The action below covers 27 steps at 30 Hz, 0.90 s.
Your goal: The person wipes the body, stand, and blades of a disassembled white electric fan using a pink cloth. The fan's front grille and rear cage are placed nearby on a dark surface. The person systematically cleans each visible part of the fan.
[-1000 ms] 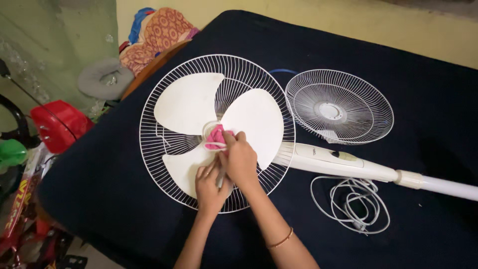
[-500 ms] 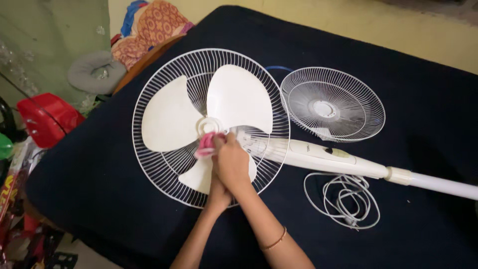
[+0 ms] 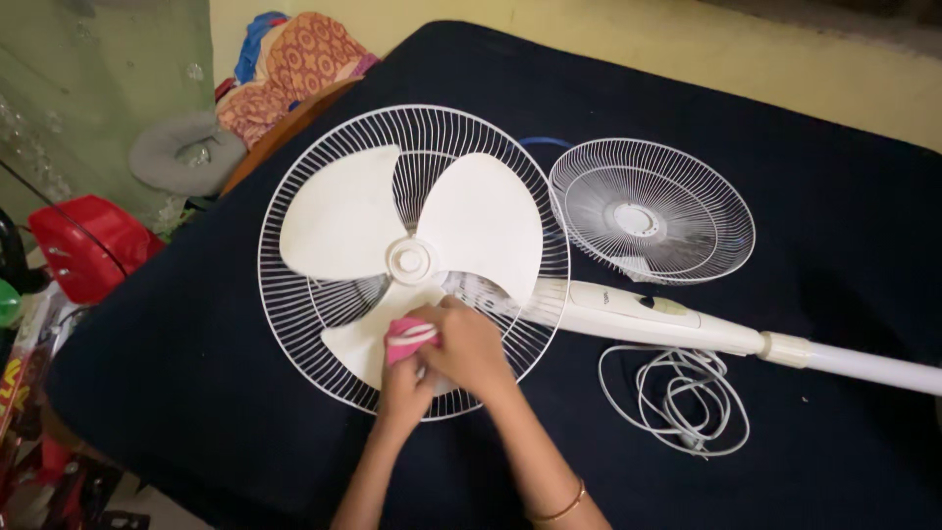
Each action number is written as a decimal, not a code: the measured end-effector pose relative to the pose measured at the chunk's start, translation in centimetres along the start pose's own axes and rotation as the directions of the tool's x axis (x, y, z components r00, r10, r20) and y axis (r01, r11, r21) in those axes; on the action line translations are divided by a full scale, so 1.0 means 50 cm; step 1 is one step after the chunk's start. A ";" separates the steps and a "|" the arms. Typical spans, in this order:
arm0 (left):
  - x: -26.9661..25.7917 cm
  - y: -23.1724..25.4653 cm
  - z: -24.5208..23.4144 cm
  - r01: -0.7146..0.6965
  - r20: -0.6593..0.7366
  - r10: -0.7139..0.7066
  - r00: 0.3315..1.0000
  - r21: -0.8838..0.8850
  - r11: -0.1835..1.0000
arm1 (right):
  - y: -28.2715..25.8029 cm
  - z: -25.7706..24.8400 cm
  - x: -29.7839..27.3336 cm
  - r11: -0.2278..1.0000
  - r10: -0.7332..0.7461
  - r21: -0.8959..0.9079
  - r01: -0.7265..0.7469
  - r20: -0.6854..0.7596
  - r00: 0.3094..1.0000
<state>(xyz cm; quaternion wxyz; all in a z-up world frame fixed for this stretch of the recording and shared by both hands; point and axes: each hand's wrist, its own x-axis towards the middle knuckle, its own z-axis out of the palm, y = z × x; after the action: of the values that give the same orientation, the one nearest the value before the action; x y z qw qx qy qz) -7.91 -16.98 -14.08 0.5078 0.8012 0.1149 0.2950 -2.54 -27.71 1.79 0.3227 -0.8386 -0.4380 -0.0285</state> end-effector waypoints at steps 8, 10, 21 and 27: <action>0.027 0.099 -0.068 -0.181 -0.179 0.245 0.953 0.314 0.932 | 0.044 -0.064 -0.004 0.973 0.225 0.017 -0.229 -0.267 0.937; 0.048 0.121 -0.077 -0.226 -0.225 0.315 0.922 0.347 0.910 | 0.056 -0.073 -0.004 0.966 0.258 0.104 -0.237 -0.339 0.905; 0.204 0.101 -0.050 -0.298 -0.269 0.407 0.873 0.367 0.881 | 0.083 -0.062 -0.001 0.982 0.182 0.138 -0.130 -0.502 0.845; 0.211 0.049 -0.038 -0.299 -0.294 0.404 0.866 0.343 0.891 | 0.085 -0.058 0.023 0.994 0.099 0.086 -0.063 -0.517 0.850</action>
<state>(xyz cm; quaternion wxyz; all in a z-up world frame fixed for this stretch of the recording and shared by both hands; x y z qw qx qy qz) -0.89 -11.58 -7.56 0.2940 0.8061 0.0974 0.5043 2.08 -30.27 2.28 0.4575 -0.8062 -0.2994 -0.2262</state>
